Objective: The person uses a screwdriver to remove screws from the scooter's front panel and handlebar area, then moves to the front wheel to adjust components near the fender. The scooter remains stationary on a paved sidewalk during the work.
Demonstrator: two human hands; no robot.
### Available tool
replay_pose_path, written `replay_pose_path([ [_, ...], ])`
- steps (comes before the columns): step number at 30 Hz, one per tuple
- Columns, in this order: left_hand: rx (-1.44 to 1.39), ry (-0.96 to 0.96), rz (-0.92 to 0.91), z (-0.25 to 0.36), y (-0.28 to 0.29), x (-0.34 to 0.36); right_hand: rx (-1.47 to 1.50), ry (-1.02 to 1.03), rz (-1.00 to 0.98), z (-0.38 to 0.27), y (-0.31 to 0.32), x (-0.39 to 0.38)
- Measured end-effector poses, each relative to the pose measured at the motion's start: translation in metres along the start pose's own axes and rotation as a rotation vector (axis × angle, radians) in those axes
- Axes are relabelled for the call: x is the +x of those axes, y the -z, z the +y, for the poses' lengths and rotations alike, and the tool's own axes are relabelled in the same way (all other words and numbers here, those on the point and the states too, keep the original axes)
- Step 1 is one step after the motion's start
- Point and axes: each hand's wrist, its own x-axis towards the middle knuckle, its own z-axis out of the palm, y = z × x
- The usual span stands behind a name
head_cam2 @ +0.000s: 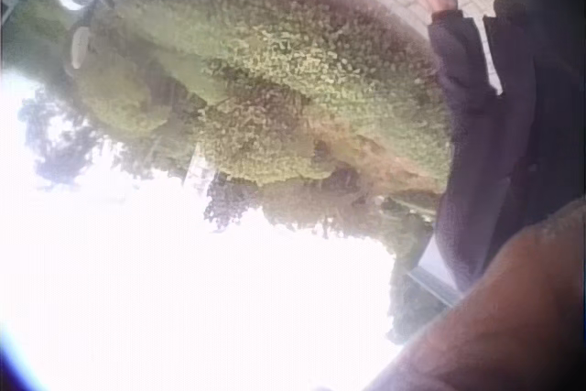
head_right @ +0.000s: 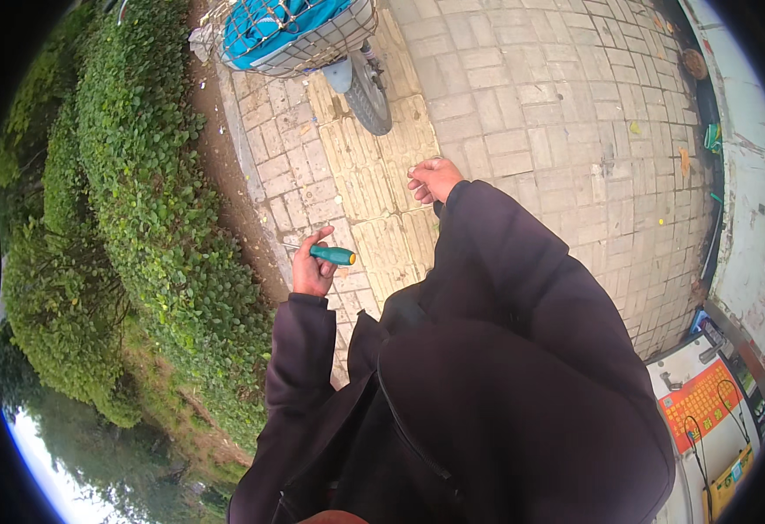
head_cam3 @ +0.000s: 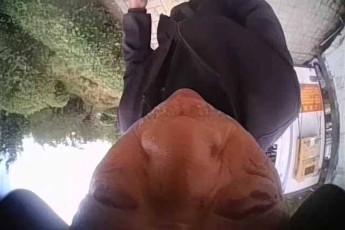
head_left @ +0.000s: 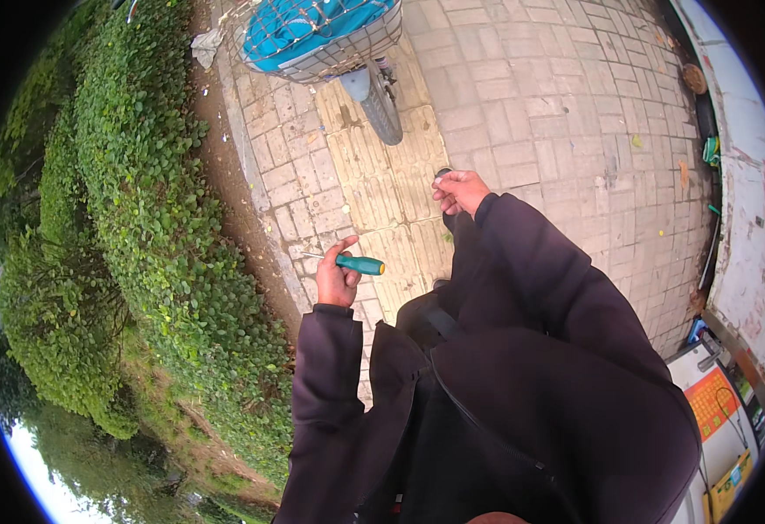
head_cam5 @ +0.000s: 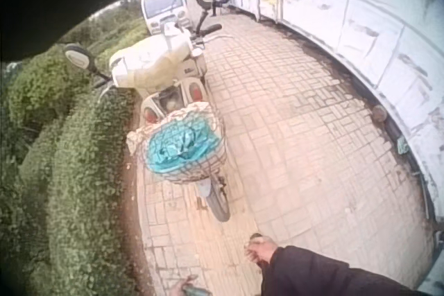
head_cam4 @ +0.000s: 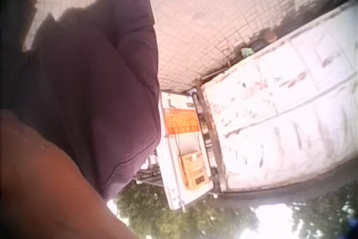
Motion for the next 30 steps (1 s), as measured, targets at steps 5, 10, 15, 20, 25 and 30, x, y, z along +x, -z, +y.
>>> replay_pose_path([
  [5,0.223,-0.021,0.071,0.074,-0.05,0.12,0.151,0.055,0.051,-0.034,0.007,0.091],
  [10,0.461,0.015,0.184,0.128,-0.089,0.251,0.213,0.139,0.102,-0.039,-0.003,0.178],
  [15,0.619,-0.097,0.206,0.141,-0.109,0.344,0.095,0.292,0.315,0.0,-0.02,0.254],
  [20,0.749,-0.174,0.031,0.15,-0.116,0.365,0.371,0.373,0.385,0.058,-0.045,0.279],
  [25,0.829,-0.227,0.07,0.148,-0.124,0.369,0.371,0.154,0.307,0.114,-0.047,0.263],
  [30,0.68,-0.143,0.016,0.14,-0.126,0.379,0.291,0.218,0.223,0.11,-0.025,0.243],
])
